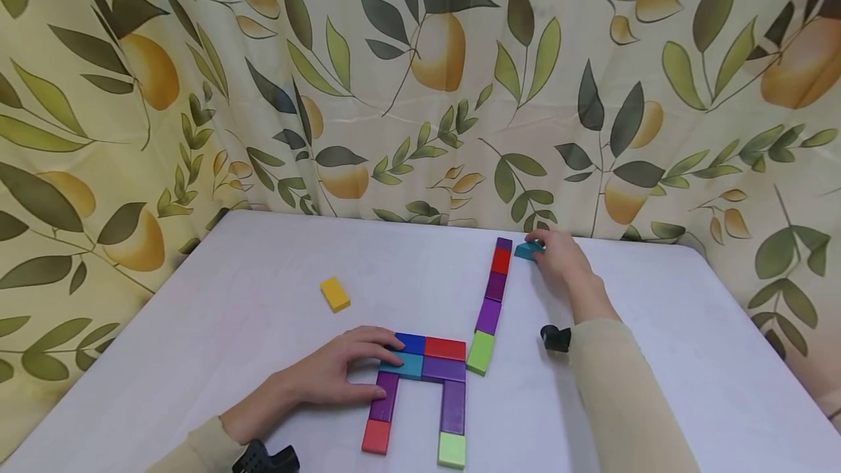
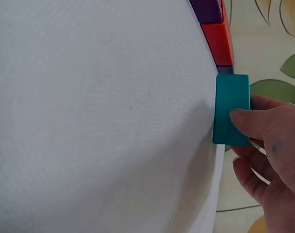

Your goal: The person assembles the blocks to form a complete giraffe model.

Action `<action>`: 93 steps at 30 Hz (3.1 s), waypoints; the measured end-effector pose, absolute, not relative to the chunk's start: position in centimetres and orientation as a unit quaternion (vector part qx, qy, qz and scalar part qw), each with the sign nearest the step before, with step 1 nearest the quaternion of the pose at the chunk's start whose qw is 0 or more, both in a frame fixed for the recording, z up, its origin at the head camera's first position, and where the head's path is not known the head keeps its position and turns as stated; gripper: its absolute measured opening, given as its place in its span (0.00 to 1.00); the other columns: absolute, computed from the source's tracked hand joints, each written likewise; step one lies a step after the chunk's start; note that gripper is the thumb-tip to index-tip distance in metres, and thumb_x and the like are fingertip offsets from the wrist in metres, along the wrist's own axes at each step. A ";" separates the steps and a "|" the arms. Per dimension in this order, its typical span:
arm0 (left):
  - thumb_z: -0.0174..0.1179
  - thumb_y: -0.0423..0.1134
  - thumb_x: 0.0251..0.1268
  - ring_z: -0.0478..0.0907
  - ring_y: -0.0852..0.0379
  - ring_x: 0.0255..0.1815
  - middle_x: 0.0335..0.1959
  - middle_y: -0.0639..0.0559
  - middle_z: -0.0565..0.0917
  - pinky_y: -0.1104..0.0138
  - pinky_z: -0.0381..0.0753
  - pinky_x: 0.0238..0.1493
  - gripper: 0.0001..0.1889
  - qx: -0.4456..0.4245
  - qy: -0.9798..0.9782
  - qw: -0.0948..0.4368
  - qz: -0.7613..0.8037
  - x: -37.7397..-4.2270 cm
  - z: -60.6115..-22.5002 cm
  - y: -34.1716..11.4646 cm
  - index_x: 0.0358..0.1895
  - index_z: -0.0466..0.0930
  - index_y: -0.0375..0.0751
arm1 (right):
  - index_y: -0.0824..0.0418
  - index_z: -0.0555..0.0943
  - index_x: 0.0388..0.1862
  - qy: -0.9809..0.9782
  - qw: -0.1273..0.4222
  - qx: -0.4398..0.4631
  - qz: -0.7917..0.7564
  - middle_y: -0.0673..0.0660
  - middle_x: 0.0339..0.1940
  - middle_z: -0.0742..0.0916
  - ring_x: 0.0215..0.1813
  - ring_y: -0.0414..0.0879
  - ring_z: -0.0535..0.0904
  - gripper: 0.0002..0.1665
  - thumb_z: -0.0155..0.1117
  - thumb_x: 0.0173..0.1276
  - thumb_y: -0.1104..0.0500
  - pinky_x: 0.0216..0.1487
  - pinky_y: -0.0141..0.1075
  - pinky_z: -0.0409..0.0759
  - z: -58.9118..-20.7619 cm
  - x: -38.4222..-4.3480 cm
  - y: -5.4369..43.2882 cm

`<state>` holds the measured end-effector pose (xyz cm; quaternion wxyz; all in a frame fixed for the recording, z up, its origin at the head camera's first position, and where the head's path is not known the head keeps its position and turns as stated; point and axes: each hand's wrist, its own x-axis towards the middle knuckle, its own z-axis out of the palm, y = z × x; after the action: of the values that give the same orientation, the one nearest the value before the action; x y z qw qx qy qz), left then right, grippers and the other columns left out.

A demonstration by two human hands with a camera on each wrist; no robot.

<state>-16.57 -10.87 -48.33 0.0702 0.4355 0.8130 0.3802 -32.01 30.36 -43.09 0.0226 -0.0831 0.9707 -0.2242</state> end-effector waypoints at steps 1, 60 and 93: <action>0.70 0.47 0.65 0.63 0.60 0.72 0.67 0.63 0.74 0.55 0.64 0.72 0.20 0.434 0.814 0.071 0.380 -16.6 -48.3 -10.9 0.59 0.83 0.55 | 0.69 0.74 0.65 0.971 0.023 -0.082 -0.224 0.76 0.59 0.75 0.59 0.71 0.71 0.21 0.57 0.75 0.68 0.63 0.67 0.68 -43.1 -32.1 30.4; 0.68 0.50 0.66 0.63 0.61 0.72 0.67 0.64 0.74 0.55 0.65 0.71 0.20 0.432 0.814 0.075 0.381 -16.6 -48.5 -10.7 0.60 0.83 0.56 | 0.55 0.81 0.65 0.918 0.022 -0.326 -0.225 0.58 0.66 0.80 0.66 0.58 0.75 0.28 0.73 0.67 0.52 0.58 0.51 0.79 -42.9 -15.2 20.8; 0.68 0.49 0.66 0.62 0.61 0.73 0.68 0.64 0.73 0.55 0.64 0.72 0.20 0.427 0.821 0.084 0.369 -16.5 -48.0 -10.7 0.60 0.83 0.56 | 0.50 0.82 0.65 0.901 0.072 -0.380 -0.196 0.51 0.68 0.78 0.67 0.52 0.74 0.27 0.64 0.72 0.40 0.63 0.55 0.75 -43.9 -13.9 20.6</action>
<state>-16.49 -10.72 -48.04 0.0837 0.4266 0.8213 0.3694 -13.88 20.61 -43.92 0.0720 -0.3797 0.9013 -0.1958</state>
